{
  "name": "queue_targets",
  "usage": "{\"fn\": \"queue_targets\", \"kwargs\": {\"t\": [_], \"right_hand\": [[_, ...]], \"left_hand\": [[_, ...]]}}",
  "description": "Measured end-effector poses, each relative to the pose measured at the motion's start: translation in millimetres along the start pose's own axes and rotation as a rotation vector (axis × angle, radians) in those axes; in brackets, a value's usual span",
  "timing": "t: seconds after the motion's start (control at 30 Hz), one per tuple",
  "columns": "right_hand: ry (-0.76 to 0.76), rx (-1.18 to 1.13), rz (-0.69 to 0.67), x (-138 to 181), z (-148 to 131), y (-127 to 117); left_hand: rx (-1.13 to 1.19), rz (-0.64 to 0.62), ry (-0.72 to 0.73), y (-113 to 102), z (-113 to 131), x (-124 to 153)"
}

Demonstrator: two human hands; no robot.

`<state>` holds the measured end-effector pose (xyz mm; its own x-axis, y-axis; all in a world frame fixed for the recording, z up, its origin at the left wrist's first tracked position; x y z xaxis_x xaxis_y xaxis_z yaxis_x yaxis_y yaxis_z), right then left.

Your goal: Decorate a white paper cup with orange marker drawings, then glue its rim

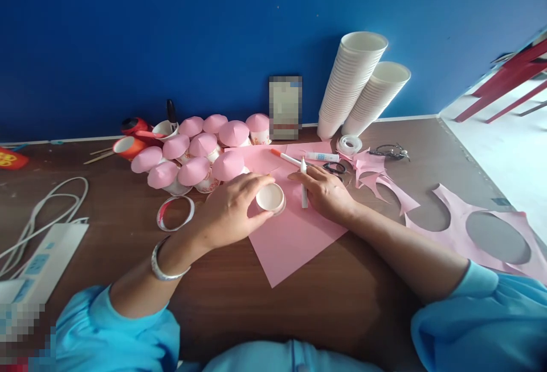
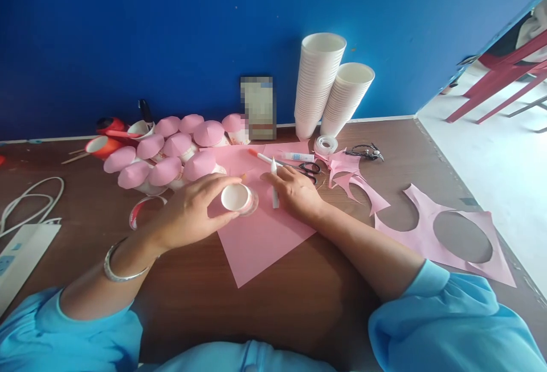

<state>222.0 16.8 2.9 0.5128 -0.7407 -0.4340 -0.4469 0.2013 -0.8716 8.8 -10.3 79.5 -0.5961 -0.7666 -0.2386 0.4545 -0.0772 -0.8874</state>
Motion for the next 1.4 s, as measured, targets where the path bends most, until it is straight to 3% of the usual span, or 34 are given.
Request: {"fn": "queue_targets", "kwargs": {"t": [0.13,0.23,0.3,0.33,0.5,0.63,0.73,0.8,0.9,1.03,1.17,1.4], "right_hand": [[-0.010,-0.042,0.036,0,2,-1],[-0.008,-0.095,0.065,0,2,0],[0.015,-0.132,0.107,0,3,-3],[0.028,-0.150,0.136,0,3,-5],[0.090,-0.281,0.290,0,-2,-25],[0.164,-0.459,0.318,-3,-2,-35],[0.248,-0.677,0.246,-5,2,-31],[0.333,-0.857,0.176,-5,5,-24],[0.424,-1.098,0.161,-4,6,-17],[0.482,-1.201,0.200,-4,4,-17],[0.489,-1.234,0.208,-6,5,-17],[0.551,-1.475,0.161,-8,12,0]], "left_hand": [[0.113,-0.123,-0.009,-1,-7,7],[0.202,-0.120,-0.023,-2,-16,2],[0.051,-0.040,-0.050,-2,-20,-6],[-0.062,-0.062,-0.040,2,-20,-11],[-0.482,-0.331,-0.127,28,-21,-29],[-0.447,-0.277,-0.118,36,-22,-36],[-0.404,-0.228,-0.122,40,-28,-39],[-0.167,-0.078,-0.122,38,-32,-42],[0.485,0.161,-0.163,33,-40,-45],[1.050,0.187,-0.348,41,-47,-44],[1.319,0.185,-0.487,52,-48,-40],[1.423,0.184,-0.580,65,-54,-41]]}}
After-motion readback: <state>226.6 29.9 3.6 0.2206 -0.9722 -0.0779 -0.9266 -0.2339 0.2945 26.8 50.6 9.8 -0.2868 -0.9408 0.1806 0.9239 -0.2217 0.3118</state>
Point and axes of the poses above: each hand's wrist, its own x-axis away from the middle knuckle, its own y-axis out of the palm, z = x × y, the point moved 4 cm from there along -x, towards the middle knuckle, and after that the axes turned 3 degrees about x, right-handed, at the moved point
